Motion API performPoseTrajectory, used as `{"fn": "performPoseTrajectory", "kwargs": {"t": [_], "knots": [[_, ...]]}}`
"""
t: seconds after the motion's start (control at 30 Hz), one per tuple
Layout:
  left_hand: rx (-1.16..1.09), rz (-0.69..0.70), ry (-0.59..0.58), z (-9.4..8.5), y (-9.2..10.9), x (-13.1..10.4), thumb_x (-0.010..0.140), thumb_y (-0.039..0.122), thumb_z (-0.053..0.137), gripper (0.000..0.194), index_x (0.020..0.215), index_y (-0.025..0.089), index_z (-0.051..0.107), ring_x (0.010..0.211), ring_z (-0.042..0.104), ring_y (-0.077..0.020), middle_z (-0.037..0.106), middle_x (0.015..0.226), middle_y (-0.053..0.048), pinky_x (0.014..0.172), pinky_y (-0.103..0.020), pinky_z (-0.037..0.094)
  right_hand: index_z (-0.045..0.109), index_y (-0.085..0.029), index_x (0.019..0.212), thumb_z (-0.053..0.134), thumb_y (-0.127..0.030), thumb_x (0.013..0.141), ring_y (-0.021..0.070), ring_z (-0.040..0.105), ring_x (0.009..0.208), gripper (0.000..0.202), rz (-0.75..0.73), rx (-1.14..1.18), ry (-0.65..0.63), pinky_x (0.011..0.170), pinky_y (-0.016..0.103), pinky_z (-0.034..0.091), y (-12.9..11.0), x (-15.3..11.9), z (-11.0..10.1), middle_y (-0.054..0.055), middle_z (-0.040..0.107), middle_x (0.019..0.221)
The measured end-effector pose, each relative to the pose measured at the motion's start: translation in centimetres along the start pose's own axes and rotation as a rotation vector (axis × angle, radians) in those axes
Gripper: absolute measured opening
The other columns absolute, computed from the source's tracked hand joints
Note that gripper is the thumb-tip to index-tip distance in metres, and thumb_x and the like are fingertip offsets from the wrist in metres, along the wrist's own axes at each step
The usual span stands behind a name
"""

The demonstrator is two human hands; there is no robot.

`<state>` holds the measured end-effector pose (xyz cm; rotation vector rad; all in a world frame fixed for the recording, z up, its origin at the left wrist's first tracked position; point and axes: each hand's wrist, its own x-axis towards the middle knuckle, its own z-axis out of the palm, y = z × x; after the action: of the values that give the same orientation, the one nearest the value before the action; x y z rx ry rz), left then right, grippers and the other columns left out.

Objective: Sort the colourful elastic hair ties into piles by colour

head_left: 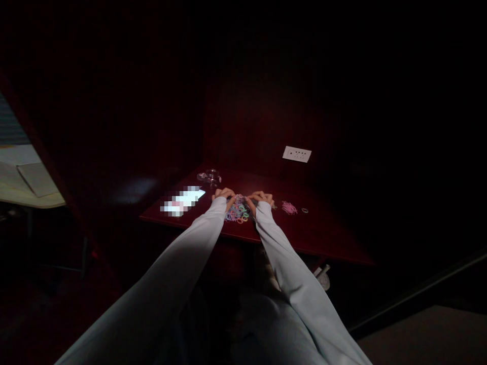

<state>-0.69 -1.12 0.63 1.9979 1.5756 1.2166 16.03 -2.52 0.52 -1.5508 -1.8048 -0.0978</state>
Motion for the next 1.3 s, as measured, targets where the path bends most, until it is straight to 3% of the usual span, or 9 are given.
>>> {"fn": "performPoseTrajectory", "kwargs": {"t": [0.13, 0.3, 0.43, 0.57, 0.8, 1.1, 1.3], "knots": [[-0.014, -0.011, 0.016, 0.1, -0.1, 0.0, 0.097, 0.026, 0.06, 0.022, 0.075, 0.023, 0.067, 0.114, 0.055, -0.0232, 0.074, 0.113, 0.0, 0.099, -0.041, 0.036, 0.082, -0.028, 0.093, 0.059, -0.048, 0.101, 0.0269, 0.044, 0.111, 0.031, 0.167, 0.002, 0.145, 0.095, 0.041, 0.029, 1.3, 0.4, -0.6, 0.006, 0.069, 0.112], [-0.012, -0.022, 0.008, 0.1, -0.1, 0.1, 0.097, 0.027, 0.06, 0.024, 0.074, 0.024, 0.067, 0.113, 0.056, -0.0229, 0.074, 0.112, 0.001, 0.099, -0.041, 0.037, 0.081, -0.027, 0.092, 0.052, -0.052, 0.101, 0.0315, 0.041, 0.113, 0.04, 0.396, -0.06, 0.373, 0.097, 0.049, 0.026, 5.0, 0.4, -2.7, 0.01, 0.067, 0.116], [-0.018, -0.016, 0.014, 0.1, -0.3, 0.2, 0.096, 0.029, 0.06, 0.023, 0.076, 0.024, 0.07, 0.112, 0.056, -0.0225, 0.075, 0.113, 0.001, 0.101, -0.042, 0.037, 0.082, -0.028, 0.094, 0.054, -0.051, 0.1, 0.034, 0.041, 0.116, 0.037, 0.482, -0.132, 0.358, 0.098, 0.052, 0.026, 6.9, 0.2, -3.7, 0.011, 0.065, 0.12], [-0.033, -0.006, 0.029, 0.3, -0.2, 0.3, 0.096, 0.029, 0.059, 0.029, 0.07, 0.024, 0.07, 0.112, 0.056, -0.0231, 0.075, 0.107, 0.0, 0.103, -0.044, 0.038, 0.083, -0.025, 0.091, 0.06, -0.048, 0.096, 0.0366, 0.04, 0.118, 0.033, 0.446, -0.174, 0.277, 0.099, 0.054, 0.026, 7.1, 0.0, -3.4, 0.013, 0.062, 0.123], [-0.032, -0.009, 0.051, 0.6, -0.1, 0.2, 0.098, 0.03, 0.057, 0.037, 0.063, 0.022, 0.067, 0.113, 0.057, -0.0236, 0.075, 0.106, -0.001, 0.102, -0.045, 0.038, 0.083, -0.025, 0.097, 0.052, -0.04, 0.094, 0.0349, 0.039, 0.116, 0.034, 0.395, -0.184, 0.374, 0.098, 0.055, 0.029, 7.3, 0.1, -2.6, 0.014, 0.059, 0.128], [-0.028, -0.025, 0.032, 0.5, -0.1, 0.2, 0.099, 0.03, 0.057, 0.036, 0.065, 0.022, 0.066, 0.111, 0.056, -0.0225, 0.076, 0.108, 0.0, 0.102, -0.043, 0.036, 0.083, -0.024, 0.088, 0.053, -0.042, 0.093, 0.0352, 0.039, 0.114, 0.036, 0.405, -0.17, 0.324, 0.098, 0.055, 0.029, 7.9, 0.1, -2.1, 0.013, 0.061, 0.124], [-0.034, -0.038, 0.029, 0.3, 0.2, 0.2, 0.1, 0.031, 0.057, 0.035, 0.066, 0.022, 0.066, 0.111, 0.055, -0.0223, 0.075, 0.108, 0.001, 0.101, -0.042, 0.035, 0.084, -0.026, 0.093, 0.051, -0.043, 0.098, 0.0336, 0.037, 0.116, 0.037, 0.379, -0.147, 0.333, 0.099, 0.052, 0.026, 6.1, 0.1, -2.9, 0.012, 0.062, 0.126]]}}
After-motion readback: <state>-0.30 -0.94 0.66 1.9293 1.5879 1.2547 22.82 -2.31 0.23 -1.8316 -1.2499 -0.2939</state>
